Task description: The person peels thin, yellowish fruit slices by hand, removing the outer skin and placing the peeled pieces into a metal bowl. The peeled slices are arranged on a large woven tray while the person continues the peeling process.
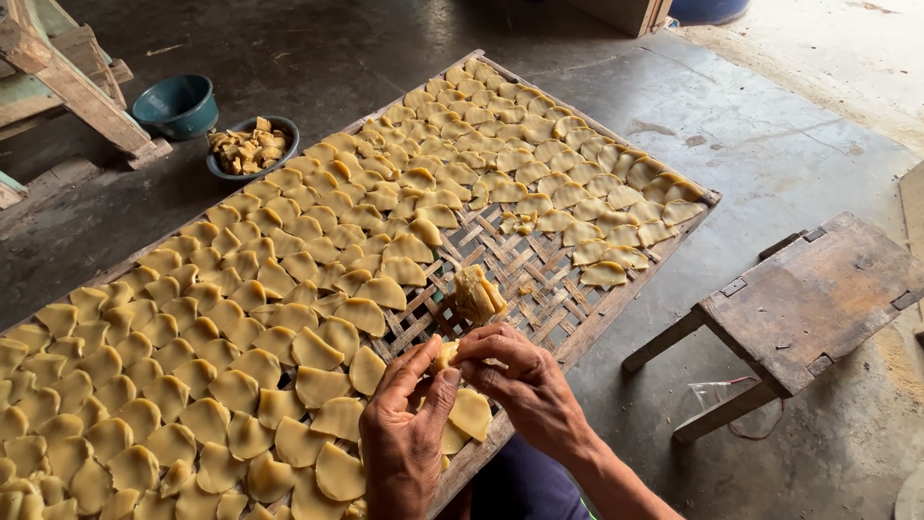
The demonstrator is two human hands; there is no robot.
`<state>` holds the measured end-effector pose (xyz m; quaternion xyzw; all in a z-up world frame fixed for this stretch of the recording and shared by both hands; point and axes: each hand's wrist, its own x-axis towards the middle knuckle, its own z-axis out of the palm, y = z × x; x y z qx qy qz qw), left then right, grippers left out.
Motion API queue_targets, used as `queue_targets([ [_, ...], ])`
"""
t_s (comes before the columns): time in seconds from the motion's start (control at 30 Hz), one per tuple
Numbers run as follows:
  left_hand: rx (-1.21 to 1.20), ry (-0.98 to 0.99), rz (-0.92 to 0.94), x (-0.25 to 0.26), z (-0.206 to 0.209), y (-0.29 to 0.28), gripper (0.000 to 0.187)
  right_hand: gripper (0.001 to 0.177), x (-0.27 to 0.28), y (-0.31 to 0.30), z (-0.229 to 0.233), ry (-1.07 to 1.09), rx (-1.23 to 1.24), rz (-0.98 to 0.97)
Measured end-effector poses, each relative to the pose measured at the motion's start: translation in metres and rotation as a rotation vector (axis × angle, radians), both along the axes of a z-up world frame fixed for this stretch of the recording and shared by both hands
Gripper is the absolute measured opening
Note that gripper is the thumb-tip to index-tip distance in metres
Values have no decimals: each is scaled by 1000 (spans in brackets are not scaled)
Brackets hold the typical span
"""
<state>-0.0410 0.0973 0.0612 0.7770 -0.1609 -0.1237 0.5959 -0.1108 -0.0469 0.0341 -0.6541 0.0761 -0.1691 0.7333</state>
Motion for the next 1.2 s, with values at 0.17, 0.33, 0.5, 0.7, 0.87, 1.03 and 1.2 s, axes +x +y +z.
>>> queue_targets([
  [0.17,-50,1,-14,1,-8,1,46,20,0,4,2,-22,-51,-13],
  [0.33,-143,23,-47,1,-13,4,46,21,-1,6,3,-19,-12,7],
  [0.5,-184,130,-43,1,-14,7,48,21,-2,9,3,6,102,23],
  [0.7,-225,70,-47,-2,-10,8,49,21,-3,12,5,-52,160,56],
  [0.87,-183,135,-34,-1,-7,9,48,21,-3,12,4,9,109,38],
  [1.03,-102,-5,26,-7,-13,7,53,19,1,23,1,-33,106,36],
  [1.2,-189,207,40,-10,-18,7,66,19,2,26,2,-14,29,-32],
])
